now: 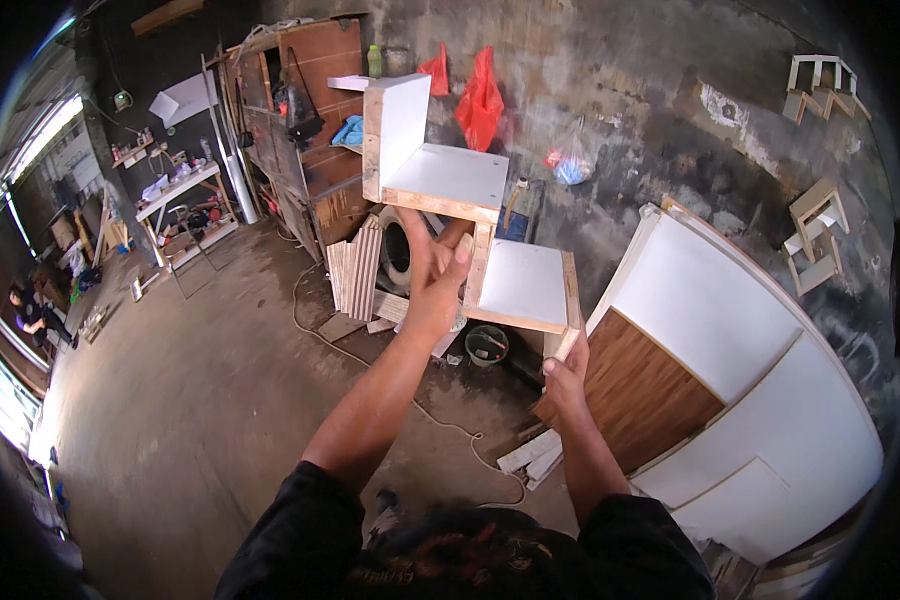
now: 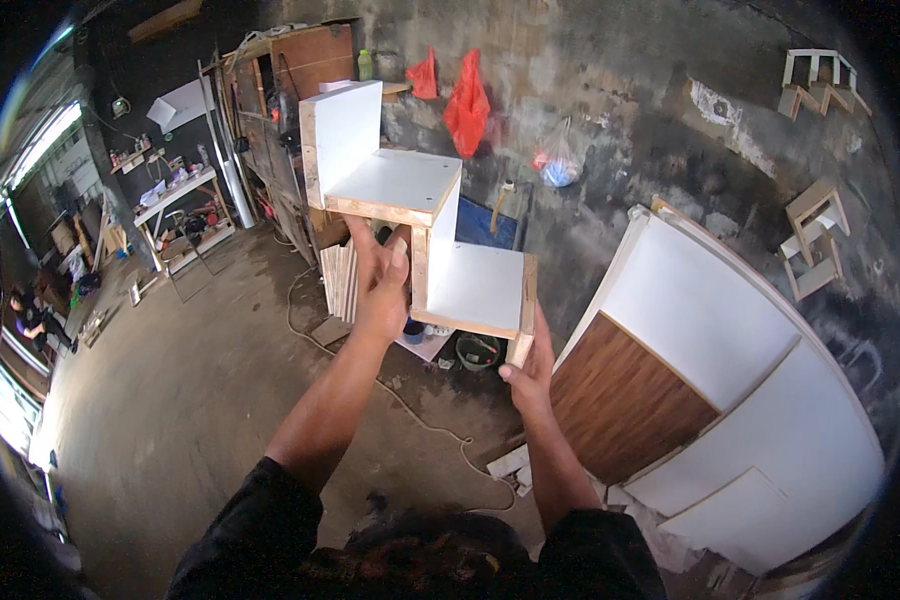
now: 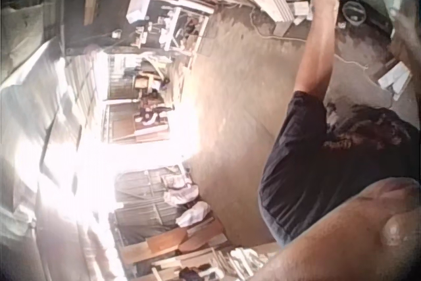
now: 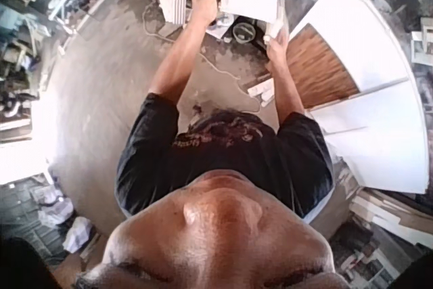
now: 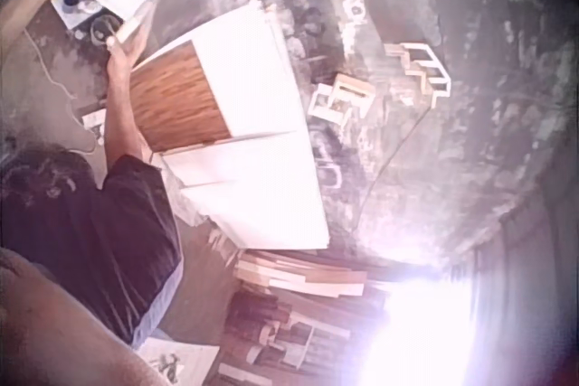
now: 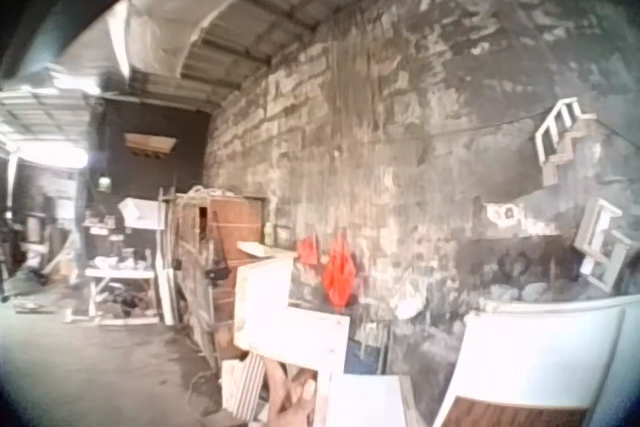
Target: The person assembles a small wooden stepped structure by hammering nails through small blocks into the main frame, using a pen to mark positions, and then holds up the finished unit.
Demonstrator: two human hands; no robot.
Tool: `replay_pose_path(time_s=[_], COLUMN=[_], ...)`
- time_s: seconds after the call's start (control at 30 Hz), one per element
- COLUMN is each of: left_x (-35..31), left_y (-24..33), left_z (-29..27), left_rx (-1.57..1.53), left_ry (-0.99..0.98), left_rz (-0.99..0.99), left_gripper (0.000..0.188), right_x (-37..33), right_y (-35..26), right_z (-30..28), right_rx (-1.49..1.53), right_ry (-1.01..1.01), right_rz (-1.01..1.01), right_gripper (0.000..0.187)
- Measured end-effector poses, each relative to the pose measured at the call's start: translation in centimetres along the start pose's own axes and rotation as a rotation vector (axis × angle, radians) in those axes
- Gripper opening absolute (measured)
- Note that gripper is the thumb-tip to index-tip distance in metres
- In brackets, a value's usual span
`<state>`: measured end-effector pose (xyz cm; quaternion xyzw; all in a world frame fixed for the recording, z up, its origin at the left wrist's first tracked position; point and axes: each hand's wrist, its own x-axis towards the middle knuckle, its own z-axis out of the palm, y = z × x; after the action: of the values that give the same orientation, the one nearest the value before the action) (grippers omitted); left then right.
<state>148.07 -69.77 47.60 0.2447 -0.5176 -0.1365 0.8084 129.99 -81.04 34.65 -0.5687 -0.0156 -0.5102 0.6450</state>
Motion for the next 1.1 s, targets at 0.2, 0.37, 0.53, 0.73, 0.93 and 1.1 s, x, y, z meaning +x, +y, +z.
replay_pose_path(time_s=[0.2, 0.37, 0.53, 0.73, 0.93, 1.1], left_x=[2.0, 4.2, 8.2, 14.0, 20.7, 25.7], left_y=[0.6, -0.9, -2.0, -4.1, -8.3, -13.5], left_z=[-7.5, -11.7, -12.4, -12.4, -10.9, -9.0], left_rx=[-0.146, -0.253, -0.330, -0.312, -0.195, -0.169], left_ry=[0.047, 0.077, 0.099, -0.024, -0.169, -0.188], left_rz=[-0.111, -0.160, -0.199, -0.227, -0.209, -0.242], left_gripper=[0.109, 0.093, 0.094, 0.107, 0.102, 0.083], right_x=[1.2, 2.0, 3.4, 8.6, 15.9, 22.6], right_y=[2.4, 4.5, 5.6, 6.7, 7.7, 8.1], right_z=[7.0, 10.5, 10.3, 9.5, 6.2, 1.9], right_rx=[-0.208, -0.332, -0.403, -0.441, -0.427, -0.411], right_ry=[0.074, 0.171, 0.244, 0.311, 0.367, 0.346], right_rz=[-0.059, -0.143, -0.270, -0.309, -0.425, -0.505], right_gripper=[0.121, 0.120, 0.114, 0.102, 0.094, 0.096])
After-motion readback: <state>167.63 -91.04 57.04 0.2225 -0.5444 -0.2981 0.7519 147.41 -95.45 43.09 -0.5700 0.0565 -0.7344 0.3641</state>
